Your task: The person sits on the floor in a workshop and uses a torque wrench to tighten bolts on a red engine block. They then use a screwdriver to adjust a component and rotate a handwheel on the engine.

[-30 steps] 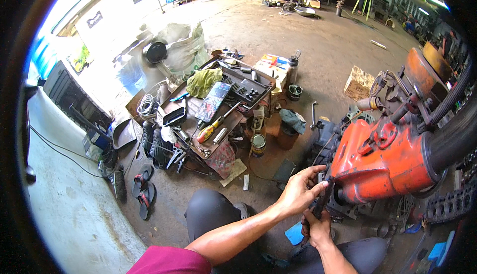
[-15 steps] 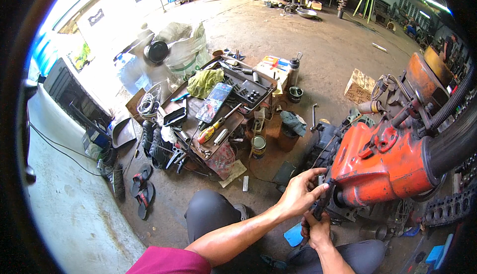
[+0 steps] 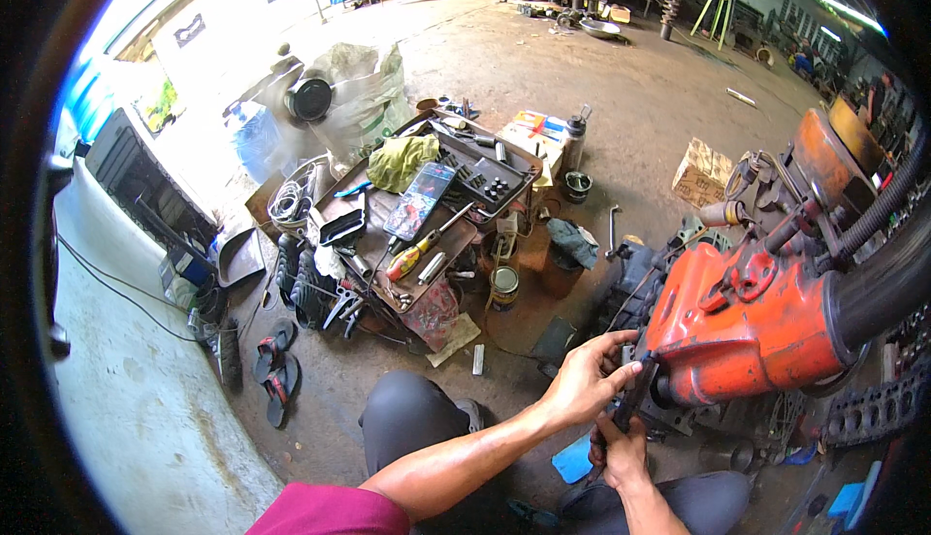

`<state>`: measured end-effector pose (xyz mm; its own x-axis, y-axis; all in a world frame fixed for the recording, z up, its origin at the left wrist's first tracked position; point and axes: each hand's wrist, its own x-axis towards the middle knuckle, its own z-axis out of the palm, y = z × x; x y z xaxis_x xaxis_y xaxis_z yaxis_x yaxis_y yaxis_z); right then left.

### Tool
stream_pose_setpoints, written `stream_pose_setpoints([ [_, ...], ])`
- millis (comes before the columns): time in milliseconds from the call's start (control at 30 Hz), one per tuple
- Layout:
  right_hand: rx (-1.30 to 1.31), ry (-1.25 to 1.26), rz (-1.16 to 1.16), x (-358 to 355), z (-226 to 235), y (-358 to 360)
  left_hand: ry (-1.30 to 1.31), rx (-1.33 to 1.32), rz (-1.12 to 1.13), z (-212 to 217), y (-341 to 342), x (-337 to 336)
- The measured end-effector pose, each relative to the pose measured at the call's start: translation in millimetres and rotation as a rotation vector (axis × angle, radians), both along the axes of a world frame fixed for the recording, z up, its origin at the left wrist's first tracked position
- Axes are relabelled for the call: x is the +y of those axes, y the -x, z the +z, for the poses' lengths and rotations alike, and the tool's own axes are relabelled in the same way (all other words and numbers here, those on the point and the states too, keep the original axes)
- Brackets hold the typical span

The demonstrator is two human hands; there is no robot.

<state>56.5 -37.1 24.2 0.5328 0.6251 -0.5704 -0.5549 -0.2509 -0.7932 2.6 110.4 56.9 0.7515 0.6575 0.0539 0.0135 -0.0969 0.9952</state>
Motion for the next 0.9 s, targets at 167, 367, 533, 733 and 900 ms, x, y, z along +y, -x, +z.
stream_pose_setpoints([
  [167, -0.02, -0.018, 0.016, 0.0, 1.8, -0.2, 0.007, 0.002, -0.006, -0.7, 0.4, 0.6],
  [367, -0.032, -0.026, 0.003, -1.2, 0.0, -1.2, -0.003, -0.025, 0.012, -1.4, 1.0, -0.5],
  [533, -0.033, -0.039, 0.006, -2.3, -1.2, -1.0, 0.071, -0.016, 0.035, 2.2, 1.6, -1.6],
  [733, -0.017, -0.015, 0.007, -1.4, 2.9, -1.6, 0.434, 0.027, -0.058, -4.1, 1.1, 3.0],
  [900, -0.07, -0.042, 0.007, -1.6, 5.8, -1.9, 0.426, 0.032, -0.067, -16.4, 3.3, 0.4],
])
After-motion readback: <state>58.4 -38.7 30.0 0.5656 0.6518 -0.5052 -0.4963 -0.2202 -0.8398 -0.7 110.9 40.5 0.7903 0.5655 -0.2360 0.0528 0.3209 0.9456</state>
